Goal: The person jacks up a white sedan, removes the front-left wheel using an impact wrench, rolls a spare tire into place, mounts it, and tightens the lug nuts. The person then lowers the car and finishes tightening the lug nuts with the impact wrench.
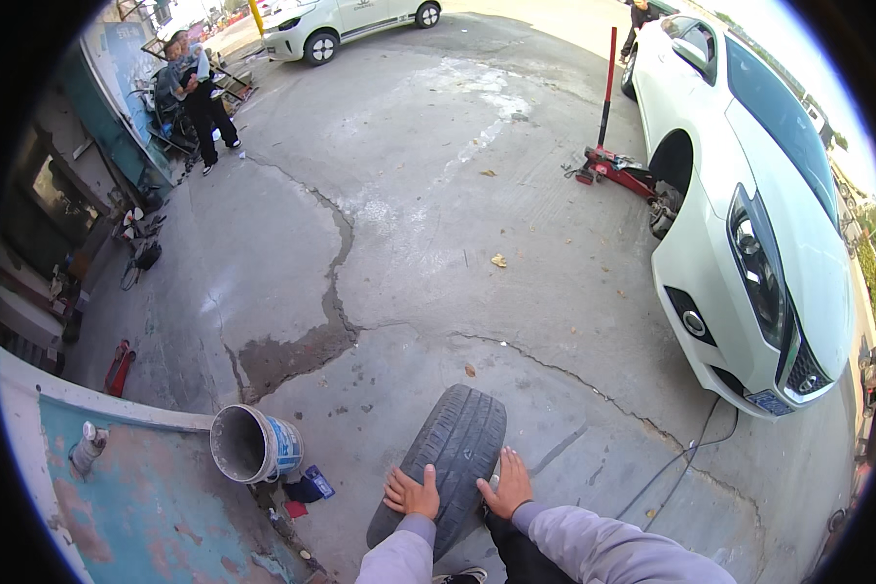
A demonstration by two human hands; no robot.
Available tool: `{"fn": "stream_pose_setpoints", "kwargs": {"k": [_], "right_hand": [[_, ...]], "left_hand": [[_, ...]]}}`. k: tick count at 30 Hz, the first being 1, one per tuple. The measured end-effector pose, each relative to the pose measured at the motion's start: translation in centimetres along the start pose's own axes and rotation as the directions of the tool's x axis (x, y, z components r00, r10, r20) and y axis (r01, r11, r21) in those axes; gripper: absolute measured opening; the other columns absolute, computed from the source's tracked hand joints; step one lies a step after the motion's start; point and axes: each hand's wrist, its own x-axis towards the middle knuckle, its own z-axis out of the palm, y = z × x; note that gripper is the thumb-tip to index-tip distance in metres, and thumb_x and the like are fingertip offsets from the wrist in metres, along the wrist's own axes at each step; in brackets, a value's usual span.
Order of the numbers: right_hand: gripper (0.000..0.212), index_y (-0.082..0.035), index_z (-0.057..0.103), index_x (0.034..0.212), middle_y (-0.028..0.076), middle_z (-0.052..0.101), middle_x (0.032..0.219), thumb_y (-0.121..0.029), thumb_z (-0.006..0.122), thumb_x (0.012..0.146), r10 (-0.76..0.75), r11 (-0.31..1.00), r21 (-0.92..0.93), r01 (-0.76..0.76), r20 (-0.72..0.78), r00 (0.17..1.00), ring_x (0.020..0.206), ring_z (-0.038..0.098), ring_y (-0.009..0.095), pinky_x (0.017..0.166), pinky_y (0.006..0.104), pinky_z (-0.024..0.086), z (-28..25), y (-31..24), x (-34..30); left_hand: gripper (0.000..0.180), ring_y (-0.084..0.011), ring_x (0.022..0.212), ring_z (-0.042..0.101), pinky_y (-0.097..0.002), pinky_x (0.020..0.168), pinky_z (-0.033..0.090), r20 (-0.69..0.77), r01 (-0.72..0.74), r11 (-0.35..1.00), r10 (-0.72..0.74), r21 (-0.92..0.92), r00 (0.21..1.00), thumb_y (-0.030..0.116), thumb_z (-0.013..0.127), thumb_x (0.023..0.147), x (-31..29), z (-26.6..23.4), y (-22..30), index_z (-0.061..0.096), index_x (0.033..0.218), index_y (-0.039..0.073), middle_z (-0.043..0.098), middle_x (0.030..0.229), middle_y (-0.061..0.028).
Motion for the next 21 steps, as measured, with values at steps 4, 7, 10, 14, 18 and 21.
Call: {"fn": "stream_pose_setpoints", "kwargs": {"k": [4,7,10,14,18,21], "right_hand": [[0.095,0.016,0.026,0.151,0.037,0.027,0.158,-0.054,0.058,0.096,0.43,0.885,0.156,-0.438,0.083,0.899,0.149,0.026,0.049,0.125,0.0496,0.02,0.2,-0.1,-3.1],[0.097,0.016,0.025,0.152,0.039,0.023,0.159,-0.061,0.051,0.098,0.39,0.901,0.127,-0.415,0.184,0.902,0.15,0.024,0.049,0.125,0.0501,0.02,0.9,0.2,-2.1],[0.097,0.016,0.025,0.152,0.039,0.022,0.159,-0.061,0.051,0.098,0.439,0.866,0.176,-0.467,0.177,0.881,0.15,0.024,0.05,0.125,0.05,0.02,1.8,0.5,0.6],[0.095,0.019,0.023,0.151,0.041,0.024,0.158,-0.055,0.052,0.099,0.466,0.843,0.23,-0.485,0.137,0.874,0.15,0.022,0.05,0.125,0.0496,0.019,2.5,0.5,4.9],[0.093,0.02,0.021,0.151,0.042,0.025,0.157,-0.053,0.052,0.1,0.616,0.749,0.323,-0.578,-0.019,0.787,0.149,0.025,0.051,0.124,0.0491,0.021,1.5,1.8,10.8],[0.092,0.018,0.019,0.152,0.04,0.025,0.158,-0.052,0.051,0.101,0.659,0.732,0.348,-0.586,-0.146,0.738,0.149,0.027,0.05,0.124,0.049,0.022,-0.6,4.1,16.4]], "left_hand": [[0.103,-0.0447,0.155,0.01,-0.0562,0.125,0.005,0.16,-0.153,0.974,0.18,-0.166,0.971,0.064,0.059,0.092,4.3,2.5,8.6,0.016,0.162,0.001,0.02,0.167,-0.0246],[0.1,-0.0435,0.155,0.013,-0.0506,0.126,0.008,0.16,-0.328,0.924,0.361,-0.198,0.919,0.056,0.063,0.093,5.1,2.4,10.6,0.016,0.161,0.0,0.019,0.167,-0.0252],[0.097,-0.0416,0.155,0.016,-0.0478,0.126,0.012,0.157,-0.409,0.909,0.416,-0.076,0.896,0.048,0.066,0.093,4.5,1.0,10.1,0.017,0.161,0.0,0.019,0.166,-0.0265],[0.097,-0.0415,0.155,0.018,-0.0478,0.126,0.016,0.257,-0.61,0.79,0.58,0.05,0.773,0.041,0.068,0.092,6.1,0.0,11.6,0.015,0.162,0.0,0.018,0.167,-0.0256],[0.099,-0.0445,0.155,0.016,-0.0466,0.126,0.016,0.339,-0.623,0.779,0.606,-0.068,0.72,0.043,0.068,0.092,9.6,2.2,16.9,0.012,0.163,0.003,0.015,0.168,-0.0254],[0.103,-0.0436,0.156,0.011,-0.048,0.127,0.016,0.416,-0.646,0.76,0.611,-0.07,0.674,0.045,0.067,0.092,11.1,3.7,20.5,0.005,0.164,0.006,0.008,0.17,-0.0248]]}}
